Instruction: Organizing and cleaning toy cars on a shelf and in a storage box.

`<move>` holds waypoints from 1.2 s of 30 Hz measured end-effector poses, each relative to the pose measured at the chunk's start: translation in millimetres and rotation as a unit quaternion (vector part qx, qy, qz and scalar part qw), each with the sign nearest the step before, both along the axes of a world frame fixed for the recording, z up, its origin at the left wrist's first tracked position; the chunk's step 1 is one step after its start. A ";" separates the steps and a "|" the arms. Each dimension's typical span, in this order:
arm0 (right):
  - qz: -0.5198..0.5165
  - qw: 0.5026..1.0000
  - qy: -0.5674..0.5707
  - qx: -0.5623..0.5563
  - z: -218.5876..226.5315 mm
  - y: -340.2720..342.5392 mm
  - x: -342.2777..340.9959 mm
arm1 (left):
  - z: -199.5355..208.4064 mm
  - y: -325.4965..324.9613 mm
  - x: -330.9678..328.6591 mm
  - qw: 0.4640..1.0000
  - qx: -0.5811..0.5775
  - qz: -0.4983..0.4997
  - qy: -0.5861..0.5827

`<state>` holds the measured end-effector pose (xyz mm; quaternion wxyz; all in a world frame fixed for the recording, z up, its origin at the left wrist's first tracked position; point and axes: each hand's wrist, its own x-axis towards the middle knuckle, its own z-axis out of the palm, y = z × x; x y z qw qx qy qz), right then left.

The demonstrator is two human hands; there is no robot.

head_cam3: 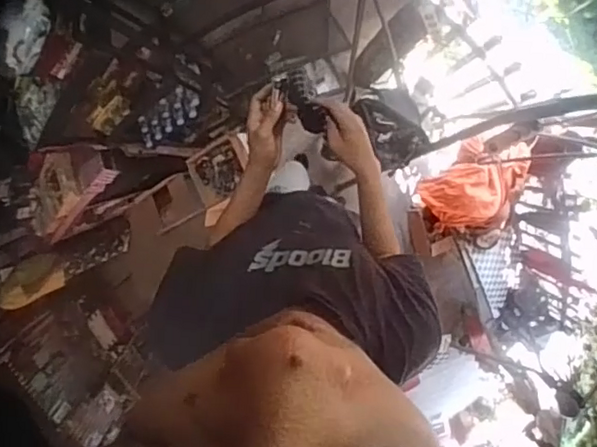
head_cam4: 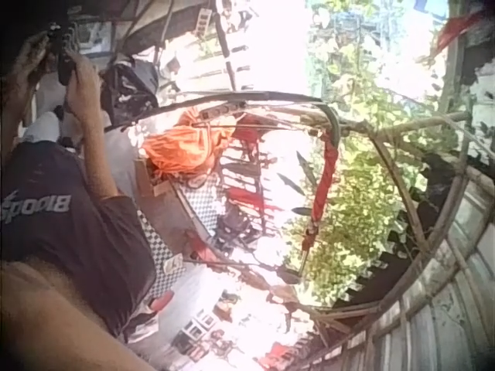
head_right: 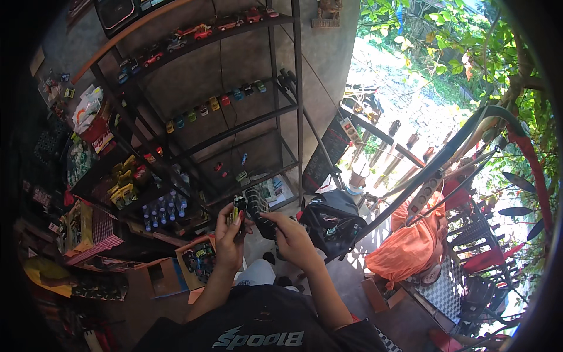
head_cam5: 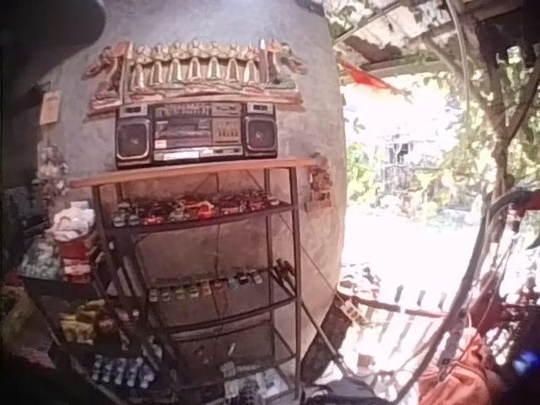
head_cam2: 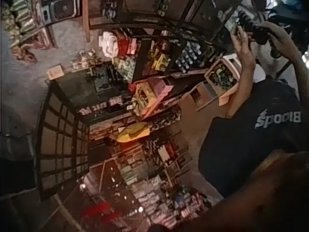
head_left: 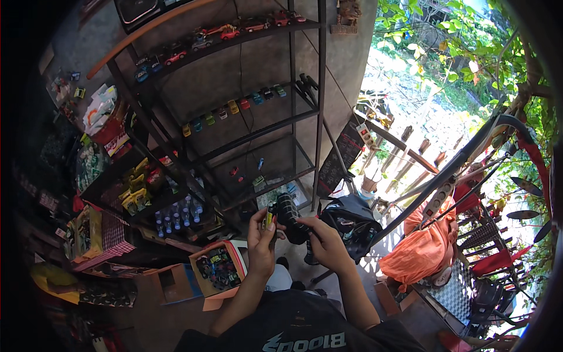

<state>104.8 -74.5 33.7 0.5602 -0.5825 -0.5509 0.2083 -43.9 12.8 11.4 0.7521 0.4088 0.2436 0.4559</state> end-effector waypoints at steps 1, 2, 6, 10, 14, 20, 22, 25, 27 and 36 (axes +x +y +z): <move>0.021 0.999 -0.029 -0.010 1.6 6.5 2.6 | 0.2 6.3 2.1 1.000 -0.001 0.000 -0.002; 0.042 0.997 -0.057 -0.019 3.0 13.7 5.4 | 1.5 13.1 5.9 0.999 0.029 0.021 0.025; 0.027 0.996 -0.075 -0.027 7.4 40.7 17.3 | 10.3 45.6 24.0 0.992 0.107 0.025 0.055; -0.025 0.998 -0.052 -0.006 20.4 69.6 19.5 | 21.7 77.8 37.7 0.994 0.104 -0.023 0.029; -0.010 1.000 0.008 -0.011 39.2 107.1 25.3 | 33.7 114.7 51.8 0.981 0.175 -0.047 0.069; 0.054 0.998 0.039 -0.013 43.9 157.1 30.1 | 26.2 166.5 67.0 0.980 0.190 -0.010 0.056; 0.077 0.996 0.042 -0.027 45.3 169.0 32.8 | 20.7 180.8 67.4 0.978 0.200 -0.001 0.067; 0.047 0.998 -0.037 -0.015 44.5 192.9 36.8 | 20.3 202.5 70.8 0.987 0.155 -0.015 0.036; 0.040 0.997 -0.073 -0.008 44.8 205.3 40.2 | 19.6 209.7 68.6 0.989 0.141 -0.013 0.041; 0.066 0.983 -0.167 -0.036 28.9 244.3 66.2 | 9.9 228.9 70.3 0.994 0.094 0.012 0.050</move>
